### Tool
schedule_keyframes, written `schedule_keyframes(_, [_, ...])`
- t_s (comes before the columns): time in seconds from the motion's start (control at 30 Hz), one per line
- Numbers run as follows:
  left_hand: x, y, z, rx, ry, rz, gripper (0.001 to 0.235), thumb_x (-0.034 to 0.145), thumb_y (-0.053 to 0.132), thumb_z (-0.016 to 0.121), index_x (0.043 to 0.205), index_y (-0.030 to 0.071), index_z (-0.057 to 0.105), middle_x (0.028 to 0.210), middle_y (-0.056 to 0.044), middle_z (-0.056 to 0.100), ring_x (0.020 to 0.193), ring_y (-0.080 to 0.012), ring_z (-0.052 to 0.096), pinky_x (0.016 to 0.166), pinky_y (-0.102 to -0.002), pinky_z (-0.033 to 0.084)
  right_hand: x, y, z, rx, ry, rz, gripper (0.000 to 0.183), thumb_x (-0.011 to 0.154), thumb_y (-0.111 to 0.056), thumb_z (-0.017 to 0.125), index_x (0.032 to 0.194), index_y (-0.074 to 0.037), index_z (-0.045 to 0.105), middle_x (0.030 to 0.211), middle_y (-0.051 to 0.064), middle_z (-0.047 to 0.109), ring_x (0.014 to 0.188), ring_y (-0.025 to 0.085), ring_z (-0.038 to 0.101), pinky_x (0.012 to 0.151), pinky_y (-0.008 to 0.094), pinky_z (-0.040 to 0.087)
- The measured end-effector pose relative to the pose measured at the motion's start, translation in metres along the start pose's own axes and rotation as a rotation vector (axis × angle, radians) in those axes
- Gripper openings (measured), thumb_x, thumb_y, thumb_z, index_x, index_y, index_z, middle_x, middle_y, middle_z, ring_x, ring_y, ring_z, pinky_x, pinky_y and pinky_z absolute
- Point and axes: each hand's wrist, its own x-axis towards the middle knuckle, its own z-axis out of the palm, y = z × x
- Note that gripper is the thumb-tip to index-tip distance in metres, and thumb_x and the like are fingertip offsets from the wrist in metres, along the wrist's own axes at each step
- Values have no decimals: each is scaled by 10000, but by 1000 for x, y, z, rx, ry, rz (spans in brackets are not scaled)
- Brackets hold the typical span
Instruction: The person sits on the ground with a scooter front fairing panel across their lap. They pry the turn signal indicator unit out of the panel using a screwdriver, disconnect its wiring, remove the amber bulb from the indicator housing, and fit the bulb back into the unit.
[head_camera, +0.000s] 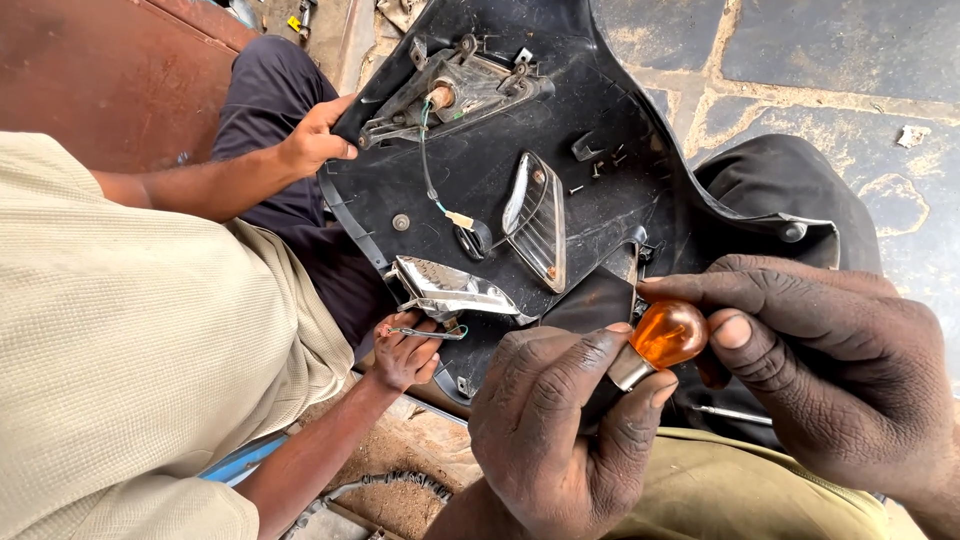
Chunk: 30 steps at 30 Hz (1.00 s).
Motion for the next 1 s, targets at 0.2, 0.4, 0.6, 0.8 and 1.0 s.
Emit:
schedule_keyframes(0.2, [-2, 0, -7, 48, -39, 21, 347, 1061, 235, 740, 1270, -19, 631, 1078, -114, 702, 973, -210, 753, 789, -326, 627, -6, 7, -3, 13, -21, 59, 399, 1022, -220, 570, 1325, -3, 709, 1000, 74, 754, 825, 130, 725, 674, 215, 632])
schedule_keyframes(0.4, [0, 2, -4, 43, -36, 17, 367, 1076, 250, 761, 1321, 0, 649, 1083, -87, 700, 995, -191, 756, 825, -309, 634, 2, 2, 2, 63, -36, -56, 429, 966, -310, 666, 1260, 3, 670, 981, 57, 770, 891, 109, 777, 760, 223, 619])
schedule_keyframes(0.6, [-2, 0, -6, -80, -16, -76, 309, 1029, 198, 777, 1251, 13, 668, 1100, -96, 746, 977, -196, 770, 822, -294, 655, 2, 14, 2, -47, -42, -92, 420, 950, -303, 676, 1238, 2, 686, 971, 49, 745, 865, 116, 733, 704, 196, 606])
schedule_keyframes(0.8, [1, -2, -6, -94, -28, -2, 257, 1045, 162, 786, 1217, 28, 651, 1117, -111, 735, 995, -205, 771, 838, -295, 665, 2, 15, 1, 20, -82, -98, 377, 988, -283, 653, 1229, 7, 657, 979, 55, 765, 889, 129, 743, 728, 212, 611])
schedule_keyframes(1.0, [-7, -3, -4, -79, -35, -21, 255, 1016, 182, 775, 1178, 37, 642, 1099, -118, 740, 1011, -224, 781, 831, -301, 682, 2, 17, -3, -26, -85, -171, 395, 956, -276, 675, 1222, 15, 655, 976, 67, 768, 863, 129, 743, 687, 208, 614])
